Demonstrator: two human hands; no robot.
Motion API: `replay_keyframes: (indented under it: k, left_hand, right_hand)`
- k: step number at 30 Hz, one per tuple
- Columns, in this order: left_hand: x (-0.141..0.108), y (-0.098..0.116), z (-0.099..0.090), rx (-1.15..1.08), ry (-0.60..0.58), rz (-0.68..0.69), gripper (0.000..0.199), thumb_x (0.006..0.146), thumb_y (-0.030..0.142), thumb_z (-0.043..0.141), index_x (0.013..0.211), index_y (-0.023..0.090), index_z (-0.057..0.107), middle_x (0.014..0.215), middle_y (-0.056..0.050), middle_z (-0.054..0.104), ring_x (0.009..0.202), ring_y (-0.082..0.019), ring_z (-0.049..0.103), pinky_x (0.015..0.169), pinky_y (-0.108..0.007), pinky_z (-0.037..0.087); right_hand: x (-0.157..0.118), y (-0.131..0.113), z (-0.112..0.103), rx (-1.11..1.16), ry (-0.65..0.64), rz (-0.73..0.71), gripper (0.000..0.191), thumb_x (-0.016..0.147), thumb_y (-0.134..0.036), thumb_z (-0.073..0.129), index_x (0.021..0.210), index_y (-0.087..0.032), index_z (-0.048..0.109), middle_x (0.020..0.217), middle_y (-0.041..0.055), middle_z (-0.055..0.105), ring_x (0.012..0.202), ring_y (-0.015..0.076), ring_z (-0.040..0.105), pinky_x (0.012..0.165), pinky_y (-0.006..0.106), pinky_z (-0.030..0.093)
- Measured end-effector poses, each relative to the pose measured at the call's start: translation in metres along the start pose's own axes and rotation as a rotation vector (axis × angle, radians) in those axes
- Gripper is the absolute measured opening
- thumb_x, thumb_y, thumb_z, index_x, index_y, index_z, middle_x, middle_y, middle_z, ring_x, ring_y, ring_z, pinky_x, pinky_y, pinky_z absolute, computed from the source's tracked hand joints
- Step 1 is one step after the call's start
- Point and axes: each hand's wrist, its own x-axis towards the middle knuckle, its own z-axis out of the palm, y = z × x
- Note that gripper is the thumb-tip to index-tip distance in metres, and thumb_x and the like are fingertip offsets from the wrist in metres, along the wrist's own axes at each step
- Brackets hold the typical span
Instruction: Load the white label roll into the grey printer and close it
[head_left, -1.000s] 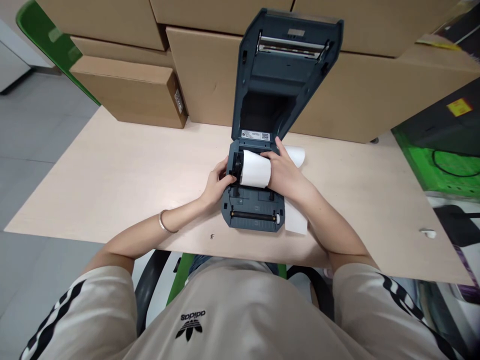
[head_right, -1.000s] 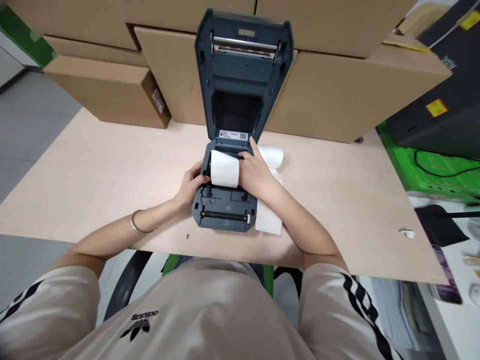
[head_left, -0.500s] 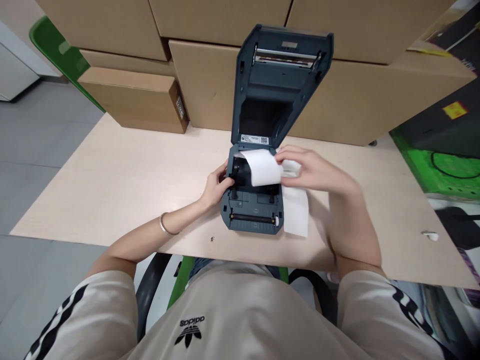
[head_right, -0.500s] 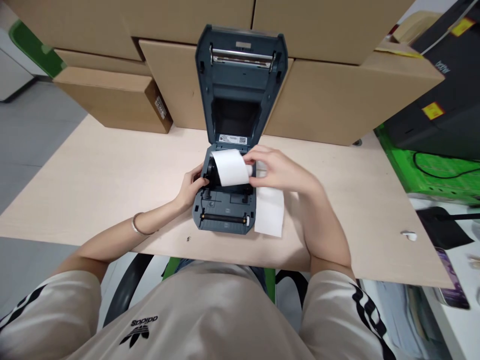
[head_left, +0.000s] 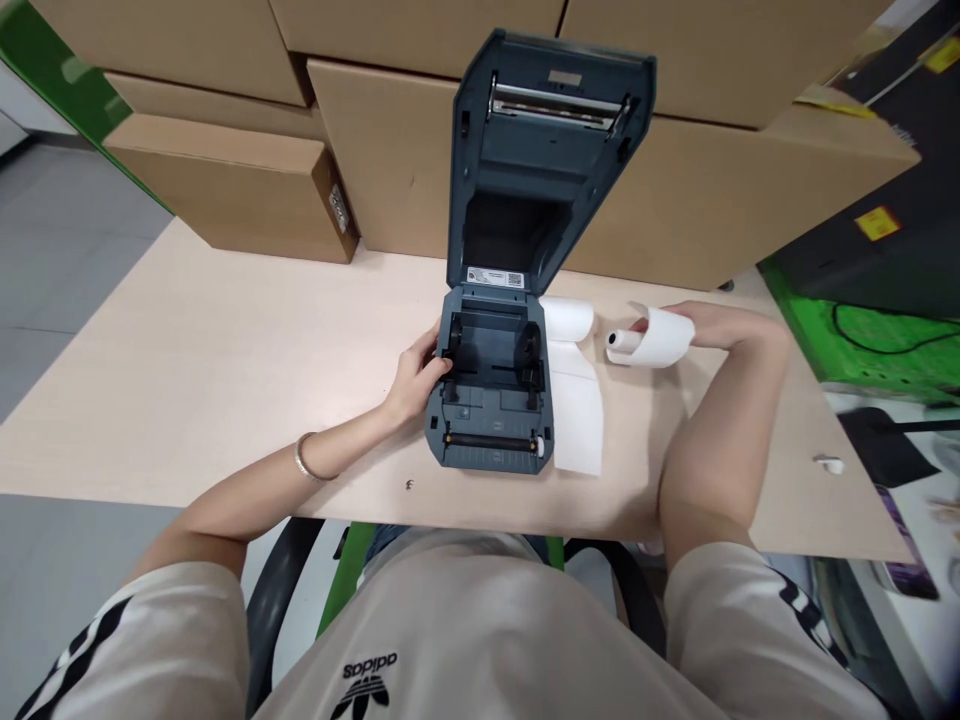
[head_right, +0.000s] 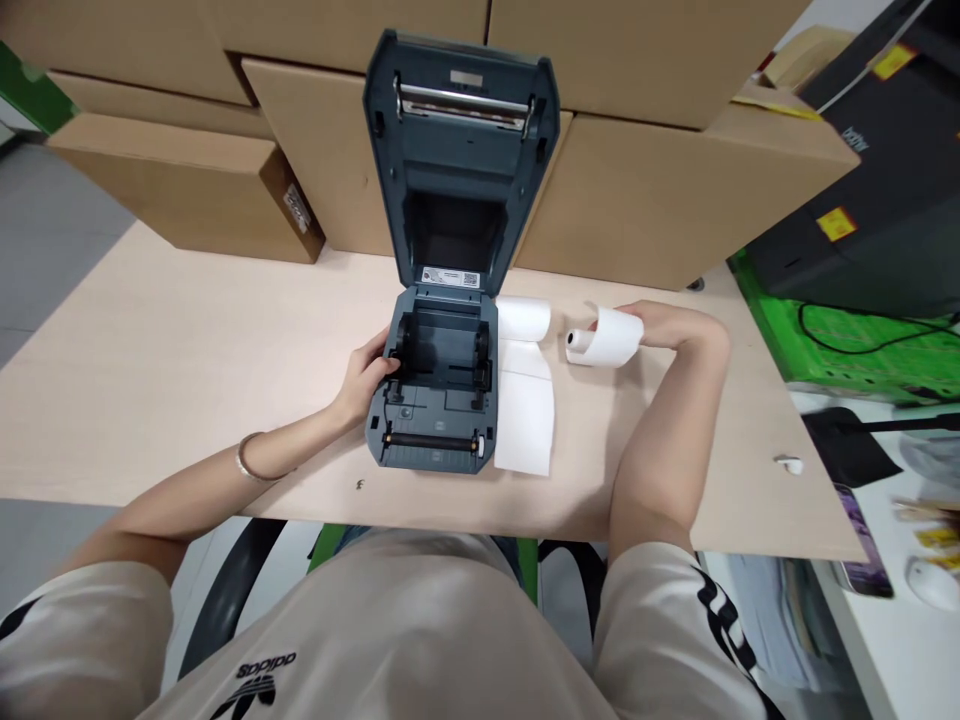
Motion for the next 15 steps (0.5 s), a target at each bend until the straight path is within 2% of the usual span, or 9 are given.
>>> replay_keyframes:
  k: [3,9,12,15]
  left_hand:
    - [0.000,0.001,0.000,0.007,-0.003,0.005,0.054,0.080,0.030,0.064,0.132,0.023,0.076,0.118,-0.006,0.080,0.110,-0.033,0.067,0.096,-0.045,0.056]
    - [0.000,-0.004,-0.001,0.005,0.020,-0.011,0.059,0.079,0.031,0.064,0.137,0.022,0.076,0.126,-0.006,0.081,0.117,-0.034,0.067,0.100,-0.046,0.057]
    - [-0.001,-0.008,-0.001,0.000,0.048,-0.026,0.063,0.078,0.030,0.065,0.139,0.021,0.075,0.134,-0.006,0.080,0.122,-0.034,0.067,0.103,-0.045,0.057]
    - [-0.001,-0.010,-0.001,0.001,0.050,-0.028,0.065,0.078,0.030,0.065,0.142,0.021,0.073,0.140,-0.006,0.079,0.127,-0.034,0.067,0.106,-0.045,0.056]
  right_hand:
    - [0.014,-0.001,0.009,-0.051,-0.184,0.160,0.042,0.058,-0.055,0.097,0.078,-0.024,0.078,0.086,0.0106,0.083,0.092,0.0322,0.077,0.090,0.043,0.062]
    - [0.031,-0.008,0.016,-0.108,-0.259,0.245,0.042,0.051,-0.048,0.092,0.086,-0.027,0.078,0.099,0.0083,0.086,0.109,0.0395,0.078,0.100,0.048,0.063]
    - [0.022,-0.010,0.008,-0.137,-0.225,0.275,0.040,0.055,-0.047,0.088,0.089,-0.029,0.078,0.102,0.0079,0.086,0.113,0.0419,0.078,0.107,0.052,0.061]
    - [0.006,-0.016,0.000,-0.189,-0.038,0.345,0.041,0.066,-0.046,0.080,0.103,-0.029,0.078,0.118,0.0117,0.085,0.118,0.0449,0.077,0.111,0.060,0.059]
